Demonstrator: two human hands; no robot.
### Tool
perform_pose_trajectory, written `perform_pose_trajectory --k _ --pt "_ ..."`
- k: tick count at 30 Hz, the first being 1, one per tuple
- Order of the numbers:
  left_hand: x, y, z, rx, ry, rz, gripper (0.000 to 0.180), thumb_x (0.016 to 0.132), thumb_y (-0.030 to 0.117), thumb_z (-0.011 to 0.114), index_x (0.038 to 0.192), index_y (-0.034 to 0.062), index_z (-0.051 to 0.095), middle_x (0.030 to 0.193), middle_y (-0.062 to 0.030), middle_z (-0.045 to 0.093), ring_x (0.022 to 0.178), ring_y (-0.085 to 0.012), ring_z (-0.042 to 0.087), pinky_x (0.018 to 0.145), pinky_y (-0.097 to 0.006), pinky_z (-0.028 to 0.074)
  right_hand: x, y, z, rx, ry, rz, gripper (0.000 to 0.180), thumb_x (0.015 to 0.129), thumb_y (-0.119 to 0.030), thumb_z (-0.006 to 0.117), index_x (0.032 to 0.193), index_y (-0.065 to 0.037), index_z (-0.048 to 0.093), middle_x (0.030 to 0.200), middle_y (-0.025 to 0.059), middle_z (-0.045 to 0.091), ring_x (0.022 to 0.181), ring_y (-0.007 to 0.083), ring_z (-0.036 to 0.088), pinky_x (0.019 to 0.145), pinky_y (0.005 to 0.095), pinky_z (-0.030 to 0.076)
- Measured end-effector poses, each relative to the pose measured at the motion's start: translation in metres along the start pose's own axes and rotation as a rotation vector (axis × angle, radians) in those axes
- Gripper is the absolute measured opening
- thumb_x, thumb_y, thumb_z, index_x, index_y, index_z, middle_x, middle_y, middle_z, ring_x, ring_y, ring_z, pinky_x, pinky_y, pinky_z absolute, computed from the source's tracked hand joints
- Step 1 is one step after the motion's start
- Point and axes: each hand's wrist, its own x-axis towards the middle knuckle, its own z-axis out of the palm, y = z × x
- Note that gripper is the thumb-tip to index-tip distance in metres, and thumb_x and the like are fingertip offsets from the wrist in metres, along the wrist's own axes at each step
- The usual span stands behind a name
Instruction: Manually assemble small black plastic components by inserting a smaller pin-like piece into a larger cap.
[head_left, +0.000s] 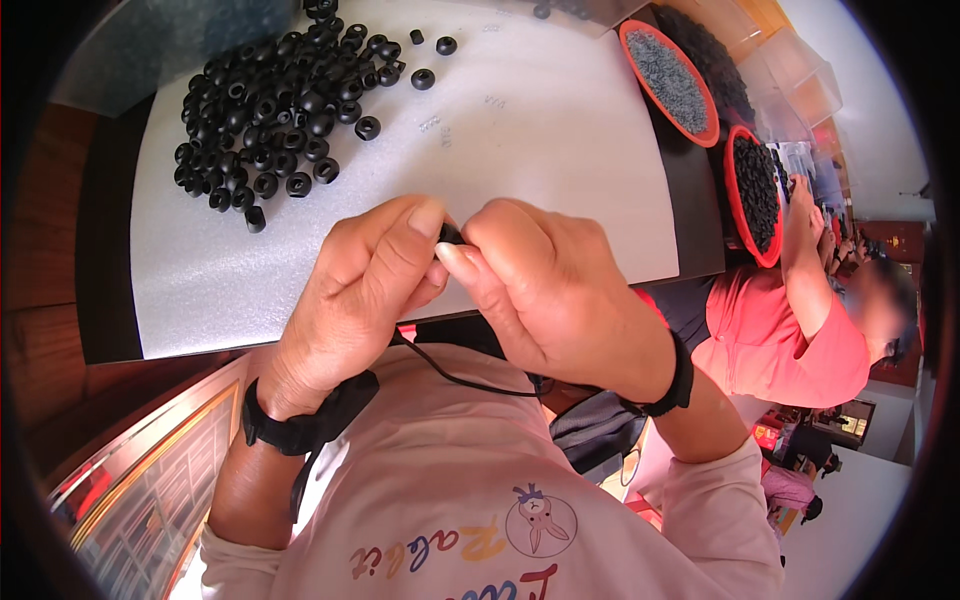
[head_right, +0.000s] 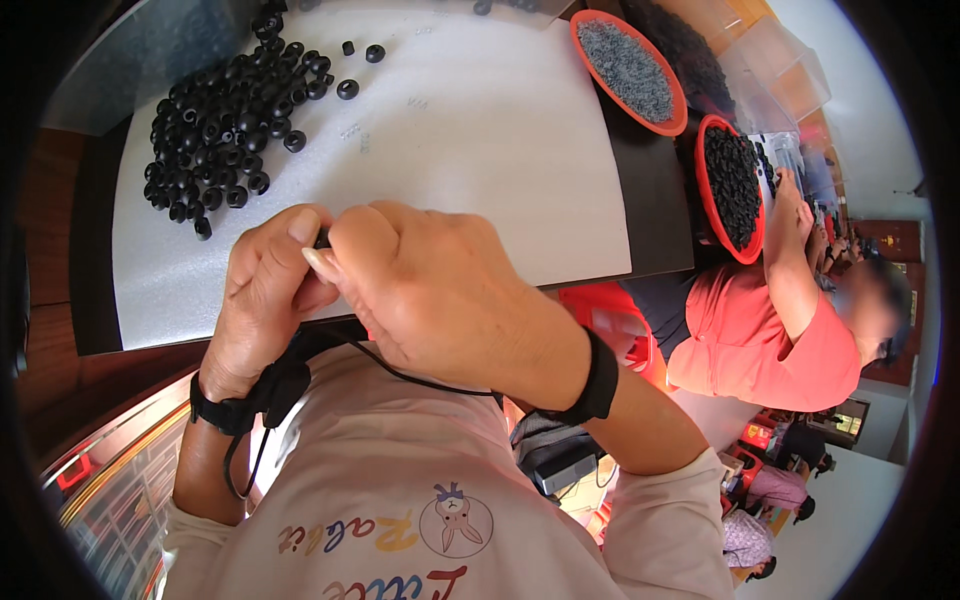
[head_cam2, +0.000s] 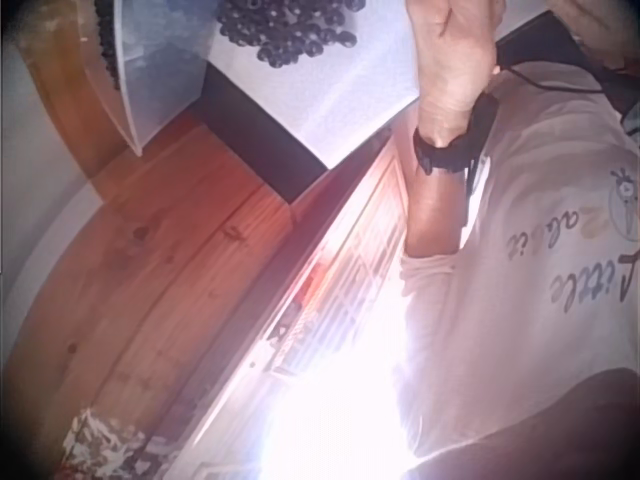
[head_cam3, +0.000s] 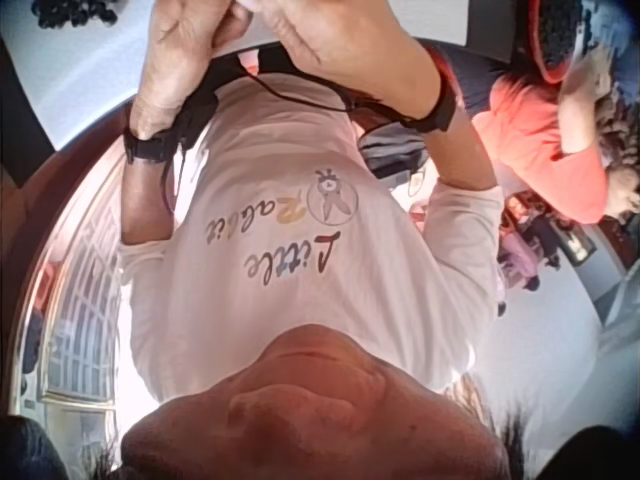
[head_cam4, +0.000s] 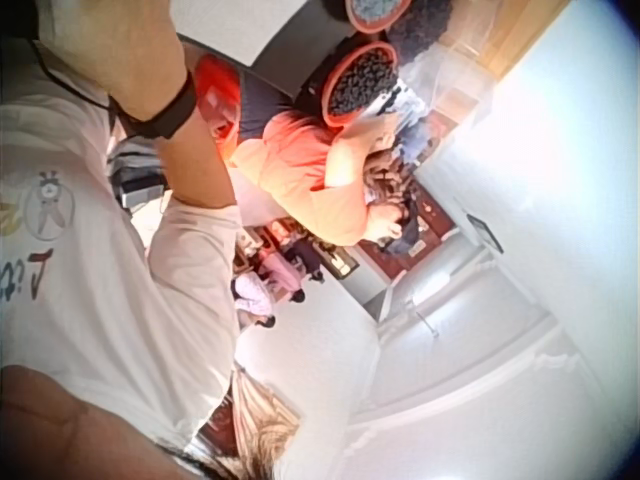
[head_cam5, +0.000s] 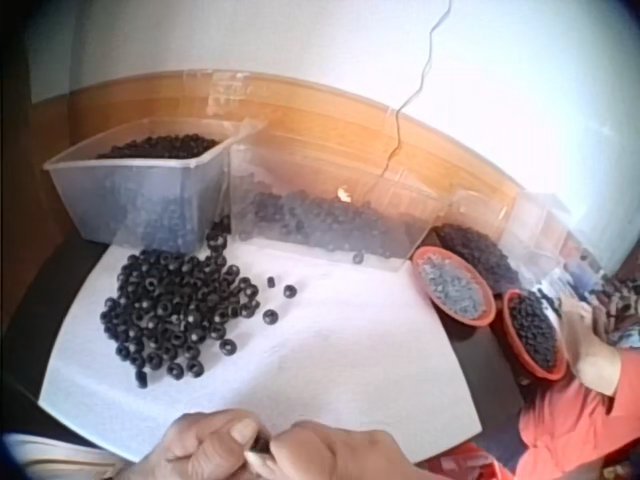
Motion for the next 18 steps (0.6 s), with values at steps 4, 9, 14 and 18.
perform_pose_trajectory --k 4,9,14,18 --pt "-0.004 -0.004 0.003 0.131 0.042 0.13 0.036 0.102 0.032 0.043 0.083 0.0028 0.051 0.069 0.0023 0.044 0.064 -0.0051 0.039 0.057 -0.02 0.037 -0.003 -0.012 0.0 0.394 0.012 0.313 0.026 0.097 -0.017 0.049 0.078 0.0 0.045 0.061 0.0166 0.052 0.051 0.0351 0.053 0.044 0.0391 0.039" --pt "-0.006 -0.003 0.003 0.126 0.058 0.118 0.038 0.102 0.035 0.043 0.086 0.0016 0.053 0.074 0.0011 0.047 0.069 -0.0051 0.042 0.062 -0.019 0.04 -0.002 -0.012 -0.001 0.537 0.008 0.397 0.028 0.097 -0.02 0.052 0.079 0.0 0.046 0.057 0.0149 0.052 0.046 0.0278 0.053 0.044 0.0338 0.039" --pt "-0.005 -0.003 0.004 0.126 -0.005 0.182 0.039 0.102 0.035 0.042 0.084 0.0019 0.052 0.073 0.0024 0.044 0.066 -0.0062 0.038 0.058 -0.021 0.036 -0.004 -0.016 0.008 0.756 0.293 0.412 0.021 0.093 -0.009 0.059 0.077 0.0 0.047 0.066 0.0082 0.057 0.049 0.0101 0.053 0.045 0.0272 0.042" --pt "-0.006 -0.004 0.001 0.134 -0.008 0.191 0.039 0.102 0.034 0.042 0.081 0.0027 0.052 0.072 0.0031 0.042 0.065 -0.0062 0.036 0.056 -0.022 0.033 -0.009 -0.012 0.013 0.515 0.314 0.184 0.011 0.086 -0.001 0.064 0.087 -0.002 0.053 0.072 0.0085 0.055 0.057 0.0163 0.058 0.05 0.0274 0.043"
